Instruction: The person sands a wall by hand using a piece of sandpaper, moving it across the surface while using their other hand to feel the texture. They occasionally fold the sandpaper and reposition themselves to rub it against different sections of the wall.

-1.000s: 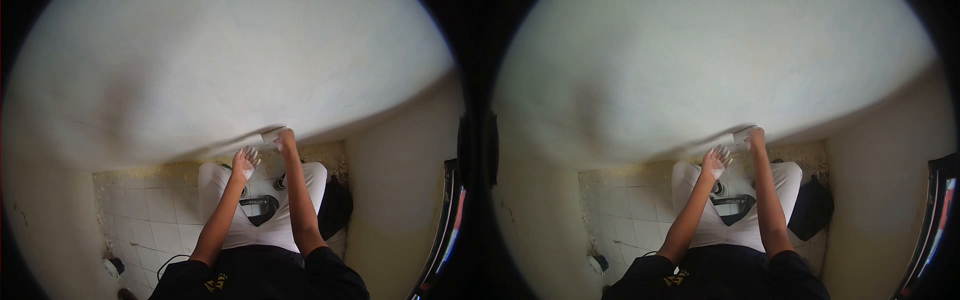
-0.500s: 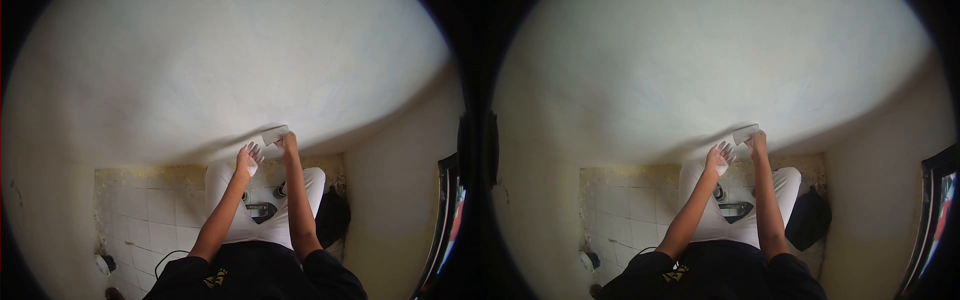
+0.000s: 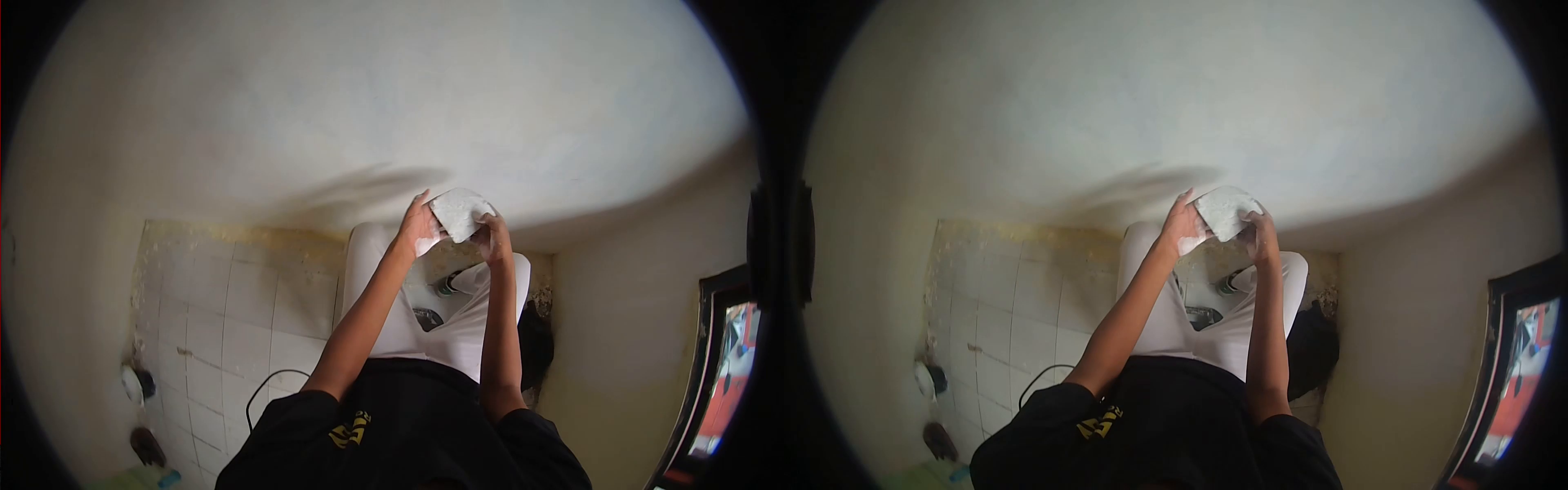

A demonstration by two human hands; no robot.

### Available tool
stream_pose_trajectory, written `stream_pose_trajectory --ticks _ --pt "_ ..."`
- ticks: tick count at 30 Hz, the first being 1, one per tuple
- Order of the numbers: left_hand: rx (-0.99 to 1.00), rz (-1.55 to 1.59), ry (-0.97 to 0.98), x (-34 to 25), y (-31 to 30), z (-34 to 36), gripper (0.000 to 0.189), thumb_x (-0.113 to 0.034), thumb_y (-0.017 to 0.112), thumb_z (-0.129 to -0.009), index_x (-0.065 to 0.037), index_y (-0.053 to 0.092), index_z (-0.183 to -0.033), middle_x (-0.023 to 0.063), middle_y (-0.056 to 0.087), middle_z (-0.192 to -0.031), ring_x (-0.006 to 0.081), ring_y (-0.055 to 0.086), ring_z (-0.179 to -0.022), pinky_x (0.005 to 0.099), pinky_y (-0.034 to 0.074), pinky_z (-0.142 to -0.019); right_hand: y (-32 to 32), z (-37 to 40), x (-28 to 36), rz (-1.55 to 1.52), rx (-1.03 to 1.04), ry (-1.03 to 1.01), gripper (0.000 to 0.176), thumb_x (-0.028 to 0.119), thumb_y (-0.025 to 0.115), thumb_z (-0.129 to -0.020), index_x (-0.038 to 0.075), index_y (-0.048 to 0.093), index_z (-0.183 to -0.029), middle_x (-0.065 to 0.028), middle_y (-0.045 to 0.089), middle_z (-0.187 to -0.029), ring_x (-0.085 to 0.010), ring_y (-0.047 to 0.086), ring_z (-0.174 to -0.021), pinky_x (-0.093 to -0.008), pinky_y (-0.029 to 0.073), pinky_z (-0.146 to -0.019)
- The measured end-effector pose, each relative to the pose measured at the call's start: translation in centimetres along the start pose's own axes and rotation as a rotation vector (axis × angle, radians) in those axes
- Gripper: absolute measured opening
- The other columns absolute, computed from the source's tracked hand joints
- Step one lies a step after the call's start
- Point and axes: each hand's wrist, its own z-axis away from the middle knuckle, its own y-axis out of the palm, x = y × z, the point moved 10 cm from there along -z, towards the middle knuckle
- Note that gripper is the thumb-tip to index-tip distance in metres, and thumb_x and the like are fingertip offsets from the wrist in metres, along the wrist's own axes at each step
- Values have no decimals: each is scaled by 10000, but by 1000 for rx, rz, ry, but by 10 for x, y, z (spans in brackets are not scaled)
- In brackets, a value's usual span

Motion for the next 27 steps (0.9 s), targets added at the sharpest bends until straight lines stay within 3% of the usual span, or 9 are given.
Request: stream_pose_trajectory --ticks 1,3,4,7,8,15,18,22,27 --pt "-9 10 23 4 -12 -2 537 -413 506 -976 -24 478 -1343 154 538 -1367 289 517 -1272 484 414 -1061 4 -1 0 47 7 -17 524 96 532 -804 -6 490 -1316 -138 603 -1180 -276 614 -1055 -439 535 -844" --pt "-78 -175 183 -6 -31 -11 433 -273 575 -965 -23 502 -1310 145 583 -1306 273 580 -1197 460 475 -1006 17 0 -1 80 19 -12 514 121 537 -824 2 489 -1321 -138 601 -1189 -274 618 -1053 -455 532 -838" --pt "-65 -100 180 -9 -31 -9 386 -169 612 -945 -26 514 -1290 135 610 -1261 258 620 -1133 433 514 -962 24 -2 -1 78 1 -4 500 135 539 -837 8 492 -1318 -138 603 -1193 -274 621 -1051 -458 531 -840" --pt "-99 -165 345 -25 -39 -4 381 -194 602 -954 -30 518 -1288 129 618 -1239 252 623 -1122 427 511 -967 34 -18 -11 53 26 14 455 173 560 -872 27 510 -1300 -122 619 -1189 -264 634 -1036 -449 536 -837" --pt "-202 -249 348 -29 -52 -4 389 -192 607 -950 -36 517 -1294 124 619 -1231 245 619 -1124 423 509 -970 39 -25 -15 57 25 18 445 172 575 -871 33 518 -1291 -112 626 -1181 -259 639 -1030 -443 538 -833" --pt "-258 -59 679 -65 -46 42 439 -217 649 -913 -52 516 -1297 97 626 -1203 221 637 -1075 361 525 -903 86 -63 -52 166 231 144 413 186 639 -859 71 549 -1246 -68 637 -1107 -221 635 -988 -399 541 -794" --pt "-344 -142 740 -60 -49 52 454 -233 676 -886 -56 535 -1279 75 644 -1152 194 655 -1006 329 534 -822 92 -62 -65 189 221 169 407 201 642 -862 80 550 -1240 -64 634 -1103 -219 629 -992 -407 541 -785" --pt "-503 -212 715 -46 -76 60 413 -245 676 -873 -51 585 -1226 55 672 -1061 155 661 -909 290 510 -679 84 -61 -84 234 234 160 403 186 639 -871 37 553 -1236 -74 645 -1056 -188 649 -881 -342 544 -726" --pt "-618 -241 700 -47 -118 82 402 -230 680 -854 -74 595 -1214 46 673 -1049 137 652 -850 250 471 -603 86 -59 -127 219 263 169 350 177 647 -867 37 577 -1181 -56 655 -986 -194 661 -860 -355 550 -768"
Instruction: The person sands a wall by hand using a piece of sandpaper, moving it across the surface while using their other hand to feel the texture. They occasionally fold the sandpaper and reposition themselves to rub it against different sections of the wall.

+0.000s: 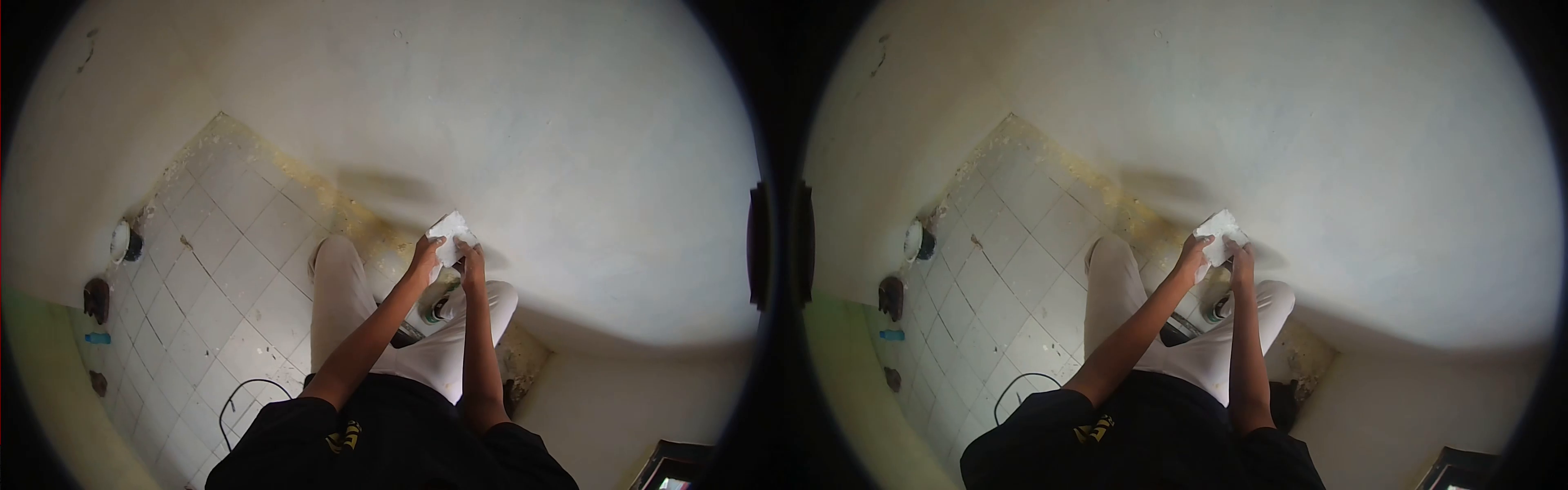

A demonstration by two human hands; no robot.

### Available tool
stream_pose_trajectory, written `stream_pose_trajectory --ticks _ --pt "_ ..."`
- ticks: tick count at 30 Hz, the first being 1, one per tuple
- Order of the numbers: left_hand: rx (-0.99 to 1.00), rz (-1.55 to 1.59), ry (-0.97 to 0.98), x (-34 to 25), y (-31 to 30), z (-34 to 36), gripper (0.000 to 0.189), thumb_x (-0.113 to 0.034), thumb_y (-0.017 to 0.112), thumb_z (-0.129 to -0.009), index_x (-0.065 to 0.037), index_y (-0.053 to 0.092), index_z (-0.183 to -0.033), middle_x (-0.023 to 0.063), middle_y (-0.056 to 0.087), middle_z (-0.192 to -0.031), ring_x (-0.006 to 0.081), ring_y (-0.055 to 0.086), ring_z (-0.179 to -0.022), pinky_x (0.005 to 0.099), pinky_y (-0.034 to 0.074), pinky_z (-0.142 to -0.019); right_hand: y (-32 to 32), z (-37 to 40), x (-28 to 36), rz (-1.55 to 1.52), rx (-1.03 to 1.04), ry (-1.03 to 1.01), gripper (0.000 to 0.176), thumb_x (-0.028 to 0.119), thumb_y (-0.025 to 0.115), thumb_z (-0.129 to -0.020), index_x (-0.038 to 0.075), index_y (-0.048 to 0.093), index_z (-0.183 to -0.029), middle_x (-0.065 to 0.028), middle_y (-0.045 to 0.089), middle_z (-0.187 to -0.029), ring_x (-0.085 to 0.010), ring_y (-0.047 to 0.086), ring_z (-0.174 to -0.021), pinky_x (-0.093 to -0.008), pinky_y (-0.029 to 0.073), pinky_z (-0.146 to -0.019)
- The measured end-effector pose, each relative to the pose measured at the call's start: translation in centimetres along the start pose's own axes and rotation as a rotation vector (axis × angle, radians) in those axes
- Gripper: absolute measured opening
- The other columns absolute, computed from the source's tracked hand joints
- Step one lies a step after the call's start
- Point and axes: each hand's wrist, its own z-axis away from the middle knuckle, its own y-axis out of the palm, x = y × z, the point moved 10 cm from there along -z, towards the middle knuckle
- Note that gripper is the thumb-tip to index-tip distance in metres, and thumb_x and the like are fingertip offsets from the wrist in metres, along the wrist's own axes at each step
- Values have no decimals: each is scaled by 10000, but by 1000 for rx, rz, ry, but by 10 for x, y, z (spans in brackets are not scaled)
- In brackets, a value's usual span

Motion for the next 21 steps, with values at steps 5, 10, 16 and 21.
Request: stream_pose_trajectory --ticks 5,10,16,21 --pt "-122 -179 -100 29 -67 -23 369 -179 663 -845 -68 595 -1191 68 661 -1063 180 673 -854 280 515 -629 0 2 -57 -2 -110 136 310 191 631 -890 41 613 -1160 -55 654 -994 -163 635 -845 -291 519 -732" --pt "-136 128 -171 76 -95 -48 381 -175 668 -847 -64 577 -1200 91 656 -1074 217 661 -853 308 514 -650 -26 14 -105 -29 -267 121 409 307 544 -946 40 561 -1256 -119 609 -1167 -213 610 -1016 -362 495 -852" --pt "-196 126 -326 105 -59 -80 346 -153 646 -873 -54 566 -1195 123 633 -1131 261 644 -1010 373 532 -798 -81 14 -91 -48 -419 111 592 410 522 -970 72 390 -1439 -173 542 -1339 -308 567 -1150 -451 474 -913" --pt "-180 363 -240 143 -5 -139 289 -110 573 -921 -18 555 -1195 125 625 -1130 277 627 -1029 405 509 -877 -114 9 -58 15 -486 78 572 353 507 -981 61 373 -1455 -197 523 -1369 -322 548 -1196 -439 482 -920"
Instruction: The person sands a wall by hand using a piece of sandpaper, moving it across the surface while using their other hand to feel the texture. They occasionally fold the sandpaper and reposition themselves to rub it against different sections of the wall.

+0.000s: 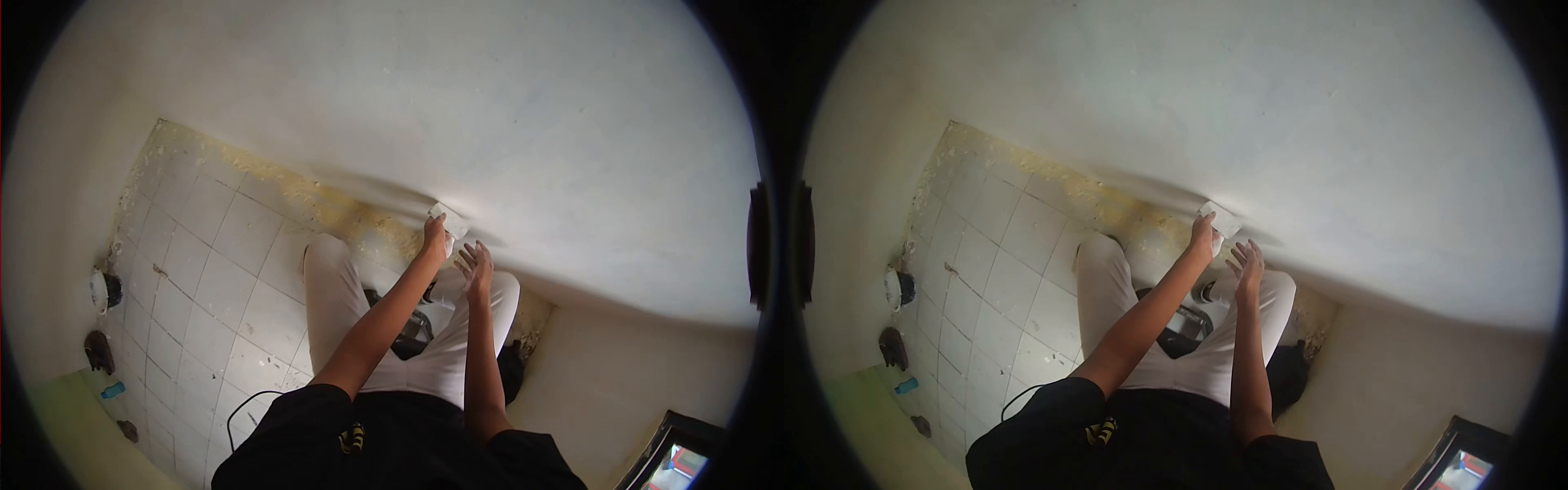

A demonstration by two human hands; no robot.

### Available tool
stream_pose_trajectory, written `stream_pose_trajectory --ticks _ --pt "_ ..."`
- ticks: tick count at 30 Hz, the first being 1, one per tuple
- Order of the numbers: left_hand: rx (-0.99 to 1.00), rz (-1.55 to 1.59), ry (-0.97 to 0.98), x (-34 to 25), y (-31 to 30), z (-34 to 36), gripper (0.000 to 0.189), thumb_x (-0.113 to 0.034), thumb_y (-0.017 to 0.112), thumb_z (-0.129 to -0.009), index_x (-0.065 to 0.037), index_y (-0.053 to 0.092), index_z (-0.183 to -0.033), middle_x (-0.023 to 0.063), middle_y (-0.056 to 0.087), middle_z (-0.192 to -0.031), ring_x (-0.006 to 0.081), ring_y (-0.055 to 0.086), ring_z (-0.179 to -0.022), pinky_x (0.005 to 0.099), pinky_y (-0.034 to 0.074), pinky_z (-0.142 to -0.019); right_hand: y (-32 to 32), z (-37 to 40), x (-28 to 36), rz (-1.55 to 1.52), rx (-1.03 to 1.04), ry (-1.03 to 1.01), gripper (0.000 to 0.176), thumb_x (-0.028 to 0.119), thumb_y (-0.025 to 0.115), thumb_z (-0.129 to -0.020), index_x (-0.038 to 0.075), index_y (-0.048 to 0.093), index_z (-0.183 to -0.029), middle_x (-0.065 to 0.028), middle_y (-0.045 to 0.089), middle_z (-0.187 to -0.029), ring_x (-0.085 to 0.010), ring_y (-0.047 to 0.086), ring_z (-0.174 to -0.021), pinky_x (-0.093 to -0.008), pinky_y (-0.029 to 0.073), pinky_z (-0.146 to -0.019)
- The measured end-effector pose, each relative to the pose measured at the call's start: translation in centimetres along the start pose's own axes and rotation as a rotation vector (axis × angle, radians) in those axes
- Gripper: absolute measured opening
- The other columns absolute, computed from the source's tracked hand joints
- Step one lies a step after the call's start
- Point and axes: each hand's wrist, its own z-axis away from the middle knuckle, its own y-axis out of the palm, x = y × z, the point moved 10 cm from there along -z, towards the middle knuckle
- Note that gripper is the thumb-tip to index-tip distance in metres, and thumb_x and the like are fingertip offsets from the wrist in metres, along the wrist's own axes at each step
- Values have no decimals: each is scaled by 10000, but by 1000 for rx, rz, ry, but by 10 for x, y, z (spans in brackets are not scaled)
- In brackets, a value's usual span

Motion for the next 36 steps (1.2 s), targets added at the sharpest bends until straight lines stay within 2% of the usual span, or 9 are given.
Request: stream_pose_trajectory --ticks 6,8,12,22,24,28,31,34,36 --pt "-167 -160 62 1 16 2 242 -102 511 -961 -8 547 -1181 140 608 -1165 275 610 -1069 423 499 -915 -28 -27 6 22 -39 -4 564 319 499 -979 59 356 -1458 -191 519 -1373 -321 544 -1199 -436 487 -906" --pt "-204 185 -97 37 -14 -46 243 -101 483 -973 -9 526 -1194 148 598 -1168 272 598 -1077 438 497 -944 -27 -28 6 9 -33 1 564 317 500 -977 59 359 -1458 -190 520 -1370 -322 545 -1197 -431 488 -904" --pt "-330 239 -221 46 -21 -60 272 -128 508 -966 -27 505 -1219 131 578 -1122 257 592 -981 404 499 -854 -20 -26 9 14 29 -12 564 310 501 -972 58 366 -1459 -192 529 -1357 -320 548 -1191 -425 490 -904" --pt "-424 225 -68 19 0 -53 276 -62 431 -972 -43 509 -1236 108 582 -1202 263 545 -1155 485 445 -1024 -13 -20 5 -2 75 -7 582 358 503 -975 68 358 -1458 -186 513 -1366 -312 554 -1173 -428 489 -906" --pt "-246 367 -194 21 8 -62 283 -67 442 -973 -50 518 -1245 97 569 -1230 250 528 -1179 483 425 -1035 -13 -18 2 -8 40 28 557 287 506 -962 56 381 -1453 -181 545 -1340 -318 556 -1177 -429 486 -918" --pt "-366 317 -179 7 31 -25 279 -88 417 -984 -51 515 -1242 103 557 -1249 251 529 -1171 484 421 -1031 -12 -22 1 -12 21 41 568 289 516 -956 53 378 -1454 -178 551 -1331 -318 559 -1170 -428 489 -911" --pt "-321 219 -176 11 32 -17 268 -139 428 -991 -76 526 -1233 54 561 -1218 182 560 -1086 308 458 -916 -16 -17 -4 -39 36 28 576 285 530 -947 54 380 -1453 -173 559 -1320 -317 562 -1166 -425 493 -901" --pt "-332 219 -78 8 28 -28 271 -163 415 -994 -81 524 -1228 60 566 -1200 194 565 -1086 321 451 -959 -13 -20 -5 -31 37 40 576 279 533 -942 58 382 -1452 -173 562 -1314 -316 561 -1168 -423 495 -897" --pt "-476 226 -85 11 1 -42 288 -88 394 -974 -47 512 -1233 131 552 -1246 269 539 -1157 473 433 -1026 -9 -22 -6 1 26 64 574 283 538 -941 62 386 -1449 -171 564 -1310 -310 565 -1163 -419 496 -894"
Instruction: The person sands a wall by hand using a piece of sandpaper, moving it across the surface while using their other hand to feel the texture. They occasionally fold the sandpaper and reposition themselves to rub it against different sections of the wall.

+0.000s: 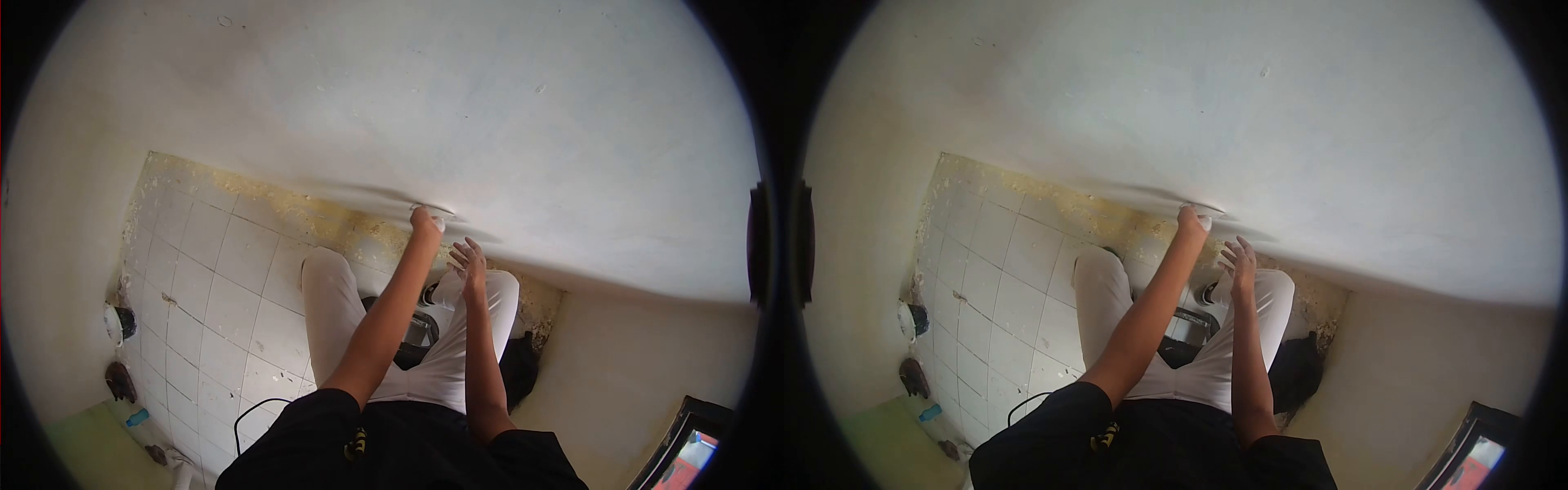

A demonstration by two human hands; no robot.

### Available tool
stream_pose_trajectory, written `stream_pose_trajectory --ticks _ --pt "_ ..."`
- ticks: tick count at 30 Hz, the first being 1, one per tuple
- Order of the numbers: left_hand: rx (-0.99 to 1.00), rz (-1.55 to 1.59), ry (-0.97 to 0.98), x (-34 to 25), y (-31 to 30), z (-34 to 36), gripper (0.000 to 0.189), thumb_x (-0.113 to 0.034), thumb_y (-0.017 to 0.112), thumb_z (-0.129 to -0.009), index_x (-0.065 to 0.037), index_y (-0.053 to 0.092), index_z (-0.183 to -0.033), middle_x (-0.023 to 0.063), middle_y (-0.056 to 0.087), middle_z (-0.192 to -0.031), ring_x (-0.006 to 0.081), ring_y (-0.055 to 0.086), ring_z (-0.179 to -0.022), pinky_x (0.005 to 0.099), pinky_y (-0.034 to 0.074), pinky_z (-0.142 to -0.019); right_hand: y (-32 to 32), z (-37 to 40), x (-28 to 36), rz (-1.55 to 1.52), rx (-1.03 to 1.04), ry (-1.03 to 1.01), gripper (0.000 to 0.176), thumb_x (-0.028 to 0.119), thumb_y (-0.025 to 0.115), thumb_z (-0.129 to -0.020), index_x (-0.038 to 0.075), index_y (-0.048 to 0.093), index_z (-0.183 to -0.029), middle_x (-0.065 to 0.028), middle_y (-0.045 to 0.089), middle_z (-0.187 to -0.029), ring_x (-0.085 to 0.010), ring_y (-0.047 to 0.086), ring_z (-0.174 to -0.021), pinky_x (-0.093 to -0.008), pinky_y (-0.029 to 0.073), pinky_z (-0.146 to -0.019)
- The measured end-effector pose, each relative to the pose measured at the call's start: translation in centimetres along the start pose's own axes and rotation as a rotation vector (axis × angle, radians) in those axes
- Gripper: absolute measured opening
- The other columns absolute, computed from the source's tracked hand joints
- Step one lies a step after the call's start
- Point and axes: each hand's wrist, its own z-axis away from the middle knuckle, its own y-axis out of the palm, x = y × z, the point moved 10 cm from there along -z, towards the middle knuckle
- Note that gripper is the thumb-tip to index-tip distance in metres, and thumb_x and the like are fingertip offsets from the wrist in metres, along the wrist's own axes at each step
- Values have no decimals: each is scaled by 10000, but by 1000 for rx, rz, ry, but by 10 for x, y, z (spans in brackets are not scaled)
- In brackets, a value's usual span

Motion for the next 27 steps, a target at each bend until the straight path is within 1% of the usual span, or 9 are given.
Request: stream_pose_trajectory --ticks 5,7,8,13,15,18,21,23,27 --pt "191 90 -105 7 7 -17 266 -101 409 -981 -16 515 -1209 138 592 -1189 309 585 -1103 490 450 -1025 9 6 14 26 18 -24 600 339 523 -954 56 359 -1457 -179 540 -1331 -291 557 -1146 -425 478 -908" --pt "123 -140 -33 -1 6 46 261 -130 443 -993 -7 507 -1214 149 592 -1186 307 590 -1095 493 459 -1013 5 11 8 12 2 -8 603 339 527 -952 53 359 -1456 -178 541 -1327 -292 557 -1145 -424 479 -906" --pt "205 11 -69 5 13 50 260 -155 472 -999 -8 510 -1209 155 597 -1174 306 595 -1085 487 463 -1008 5 13 9 3 18 -33 601 339 529 -951 54 363 -1454 -176 541 -1326 -292 557 -1143 -424 480 -902" --pt "153 14 -10 3 2 -6 277 -116 429 -992 -8 499 -1237 160 579 -1211 314 582 -1112 496 461 -1012 3 6 5 -23 -1 -4 558 285 547 -944 60 400 -1433 -169 571 -1301 -307 575 -1146 -411 505 -881" --pt "164 8 -40 0 0 -13 288 -102 414 -989 -9 495 -1248 162 571 -1223 315 577 -1121 498 461 -1014 5 6 8 16 14 -14 592 348 523 -953 61 370 -1447 -175 540 -1324 -292 555 -1144 -423 477 -903" --pt "223 52 -107 -3 10 11 310 -86 397 -979 -10 485 -1267 164 560 -1236 314 569 -1140 502 467 -1013 6 8 12 -2 30 -28 591 349 527 -953 64 370 -1447 -172 539 -1325 -291 555 -1145 -424 477 -904" --pt "173 -58 -10 -8 10 62 306 -103 404 -988 -5 478 -1268 169 562 -1224 317 568 -1144 503 464 -1020 6 11 9 -54 75 -58 588 346 531 -954 68 370 -1447 -174 536 -1328 -290 553 -1150 -425 476 -909" --pt "232 35 -59 -3 19 70 245 -171 481 -992 -23 523 -1183 117 603 -1134 253 592 -1017 391 462 -975 6 10 1 -51 58 -22 588 344 529 -955 69 368 -1449 -178 531 -1335 -293 550 -1157 -427 474 -914" --pt "146 -61 -31 2 4 18 284 -190 491 -985 -19 514 -1210 133 580 -1167 243 552 -1086 365 456 -953 13 12 6 -12 39 -2 572 327 513 -963 73 364 -1453 -188 524 -1348 -300 548 -1167 -434 471 -925"
